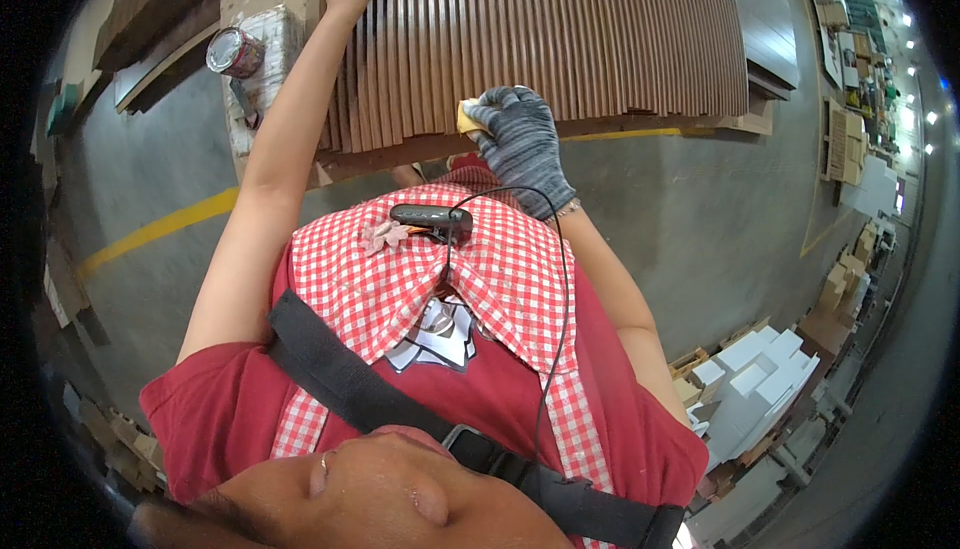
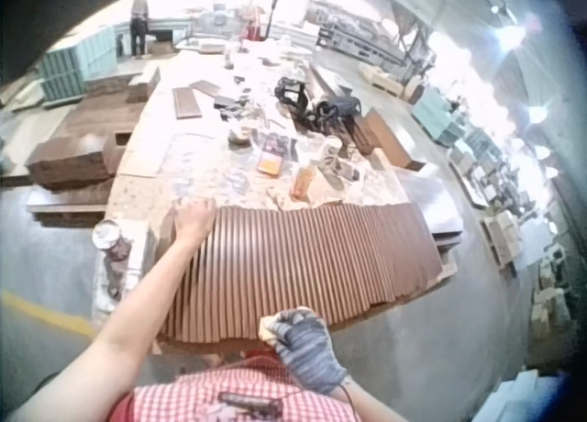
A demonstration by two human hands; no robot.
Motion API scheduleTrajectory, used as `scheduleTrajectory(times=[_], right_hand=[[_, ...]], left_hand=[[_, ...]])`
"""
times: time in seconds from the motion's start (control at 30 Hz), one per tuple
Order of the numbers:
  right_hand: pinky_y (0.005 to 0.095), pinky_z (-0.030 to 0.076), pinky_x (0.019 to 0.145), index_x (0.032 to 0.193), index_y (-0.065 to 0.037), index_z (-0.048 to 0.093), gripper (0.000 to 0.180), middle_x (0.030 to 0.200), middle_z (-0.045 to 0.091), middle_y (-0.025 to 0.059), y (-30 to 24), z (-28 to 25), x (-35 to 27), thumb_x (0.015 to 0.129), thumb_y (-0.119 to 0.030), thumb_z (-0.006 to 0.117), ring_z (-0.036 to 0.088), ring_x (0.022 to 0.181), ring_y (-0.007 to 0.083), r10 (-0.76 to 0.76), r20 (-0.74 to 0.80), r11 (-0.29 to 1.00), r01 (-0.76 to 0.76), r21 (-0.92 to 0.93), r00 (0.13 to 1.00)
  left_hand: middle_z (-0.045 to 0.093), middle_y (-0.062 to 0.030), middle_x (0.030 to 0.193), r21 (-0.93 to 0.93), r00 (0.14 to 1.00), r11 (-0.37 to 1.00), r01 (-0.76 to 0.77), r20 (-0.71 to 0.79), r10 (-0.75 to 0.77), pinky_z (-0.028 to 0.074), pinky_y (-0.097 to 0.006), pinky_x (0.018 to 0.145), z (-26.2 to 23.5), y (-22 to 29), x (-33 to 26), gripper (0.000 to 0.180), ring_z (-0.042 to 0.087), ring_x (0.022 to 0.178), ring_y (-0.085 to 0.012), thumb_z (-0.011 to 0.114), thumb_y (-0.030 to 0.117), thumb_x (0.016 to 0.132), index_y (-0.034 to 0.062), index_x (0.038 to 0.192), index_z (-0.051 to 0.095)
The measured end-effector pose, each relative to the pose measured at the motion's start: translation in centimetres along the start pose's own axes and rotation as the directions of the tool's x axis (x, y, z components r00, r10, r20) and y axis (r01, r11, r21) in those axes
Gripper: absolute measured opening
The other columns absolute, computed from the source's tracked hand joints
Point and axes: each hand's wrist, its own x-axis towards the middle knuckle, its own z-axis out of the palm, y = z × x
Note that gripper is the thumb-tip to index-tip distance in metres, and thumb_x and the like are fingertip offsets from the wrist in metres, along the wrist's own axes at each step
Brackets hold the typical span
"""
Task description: The person is using a sponge pad to apply a finishing liquid or stain to vertical wooden slats on a workbench.
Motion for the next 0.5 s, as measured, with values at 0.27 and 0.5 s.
scheduleTrajectory(times=[0.27,0.5], right_hand=[[0.0375,0.043,0.094,0.1,-0.014,0.072,0.025,0.103,0.064,0.0045,2.0,1.1,6.4,0.076,-0.019,0.075,0.058,0.1,0.0221,-0.083,-0.004,0.968,0.079,-0.24,0.997],[0.0376,0.046,0.093,0.105,-0.018,0.073,0.026,0.104,0.065,0.0039,5.2,1.6,16.8,0.083,-0.032,0.071,0.058,0.098,0.0213,-0.082,-0.047,0.922,0.058,-0.383,0.996]], left_hand=[[0.067,-0.0191,0.074,-0.293,0.957,0.912,0.286,0.125,-0.26,0.049,-0.052,0.071,-2.5,0.1,0.6,0.035,0.065,0.07,-0.0368,0.047,0.026,0.091,0.0027,0.073,0.066],[0.065,-0.0228,0.072,-0.403,0.934,0.846,0.349,0.073,-0.351,0.047,-0.052,0.076,-4.3,0.1,1.1,0.042,0.063,0.071,-0.0395,0.045,0.027,0.09,-0.0002,0.065,0.065]])
